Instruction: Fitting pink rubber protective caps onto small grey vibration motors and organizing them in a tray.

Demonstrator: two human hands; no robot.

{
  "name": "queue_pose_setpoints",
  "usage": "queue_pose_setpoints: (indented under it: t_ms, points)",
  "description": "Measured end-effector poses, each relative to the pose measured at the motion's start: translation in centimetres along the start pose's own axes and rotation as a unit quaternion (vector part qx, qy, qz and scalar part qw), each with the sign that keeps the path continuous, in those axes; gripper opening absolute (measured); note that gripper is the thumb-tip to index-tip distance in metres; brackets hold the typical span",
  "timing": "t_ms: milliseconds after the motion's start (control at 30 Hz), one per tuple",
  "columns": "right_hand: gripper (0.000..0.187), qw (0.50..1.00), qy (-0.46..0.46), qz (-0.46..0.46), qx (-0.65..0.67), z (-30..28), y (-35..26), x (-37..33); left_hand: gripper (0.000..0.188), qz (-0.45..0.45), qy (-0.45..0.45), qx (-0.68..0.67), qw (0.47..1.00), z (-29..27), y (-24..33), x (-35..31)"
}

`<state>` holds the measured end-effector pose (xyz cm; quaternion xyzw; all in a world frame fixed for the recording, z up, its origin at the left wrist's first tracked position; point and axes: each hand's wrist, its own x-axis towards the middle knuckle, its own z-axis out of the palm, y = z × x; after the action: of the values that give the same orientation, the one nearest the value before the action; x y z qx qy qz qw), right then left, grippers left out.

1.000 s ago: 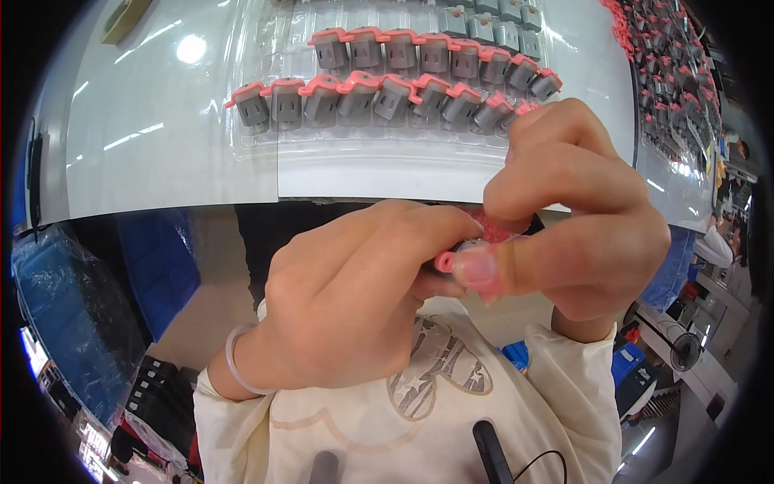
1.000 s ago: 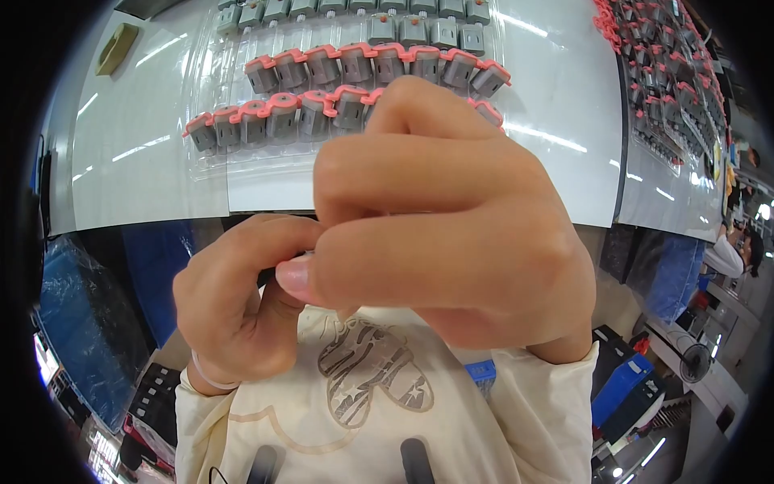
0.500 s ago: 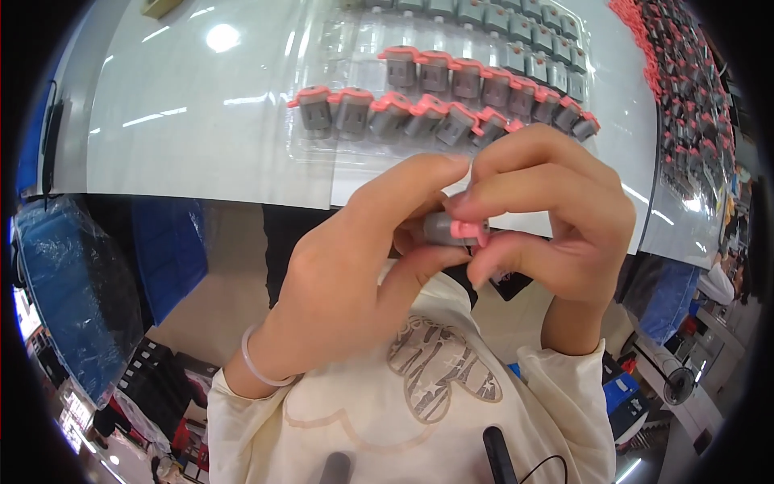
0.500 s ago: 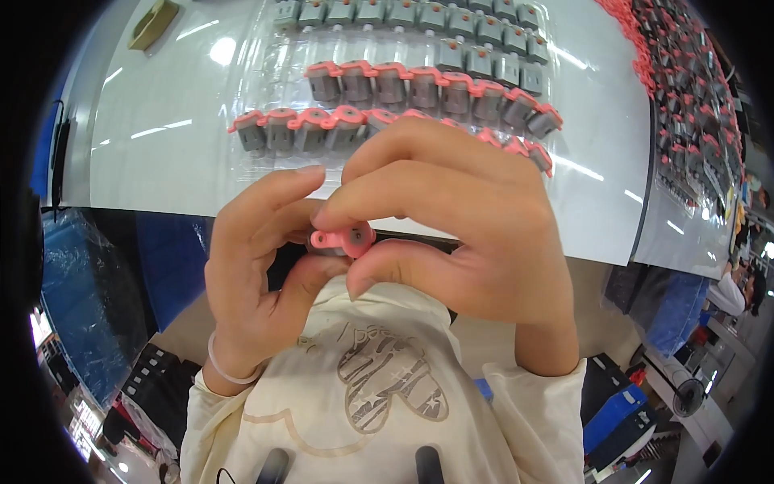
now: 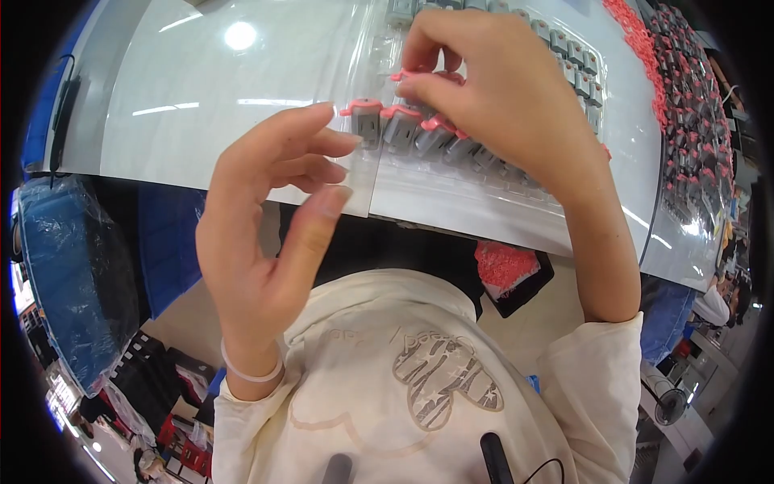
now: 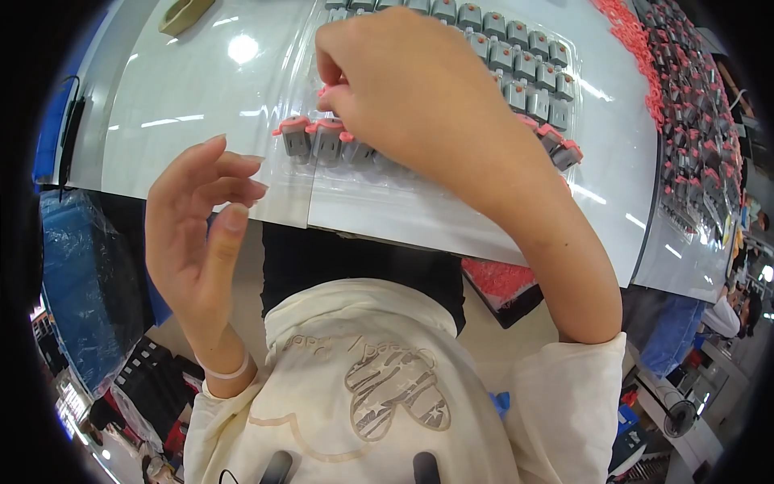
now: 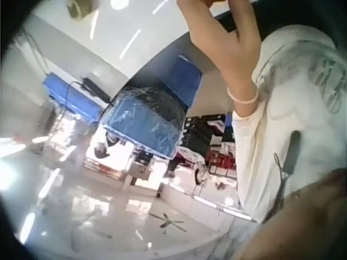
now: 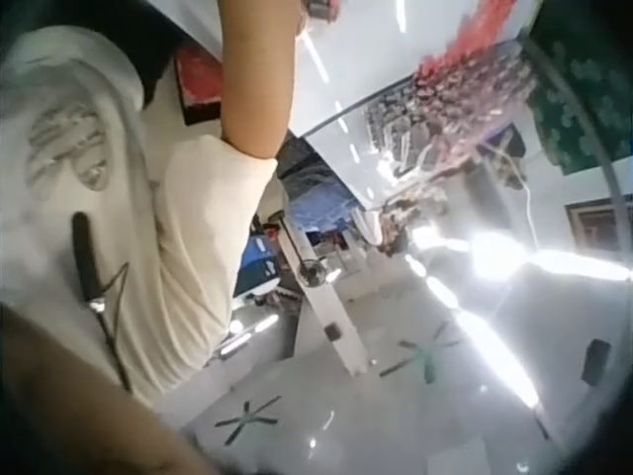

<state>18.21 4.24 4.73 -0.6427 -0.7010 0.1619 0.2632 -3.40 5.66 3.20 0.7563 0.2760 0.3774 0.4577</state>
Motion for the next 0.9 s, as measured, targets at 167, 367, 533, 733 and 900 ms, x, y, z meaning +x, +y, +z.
queue_pose_setpoints:
  t_ms: [167,367,533,733,900]
  points:
    - [0.015,0.995,0.004,-0.029,-0.091,0.6,0.5,-0.6,0.032,-0.007,-0.001,0.013,1.0,-0.5,0.5,2.0]
    - [0.018,0.992,0.115,-0.038,-0.027,-2.6,1.8,-4.7,0.024,0.041,-0.092,0.009,0.995,1.0,0.9,7.8]
    - [0.019,0.972,0.171,0.162,-0.002,-10.0,5.6,-10.7,0.022,0.124,-0.18,0.159,0.963,7.8,1.3,10.3]
    - [0.02,0.917,0.254,0.307,0.015,-12.7,10.5,-15.0,0.023,0.231,-0.199,0.361,0.881,12.4,0.9,9.5]
    - [0.022,0.91,0.271,0.313,-0.033,-13.7,14.7,-16.2,0.023,0.121,-0.188,0.29,0.931,13.0,1.3,9.5]
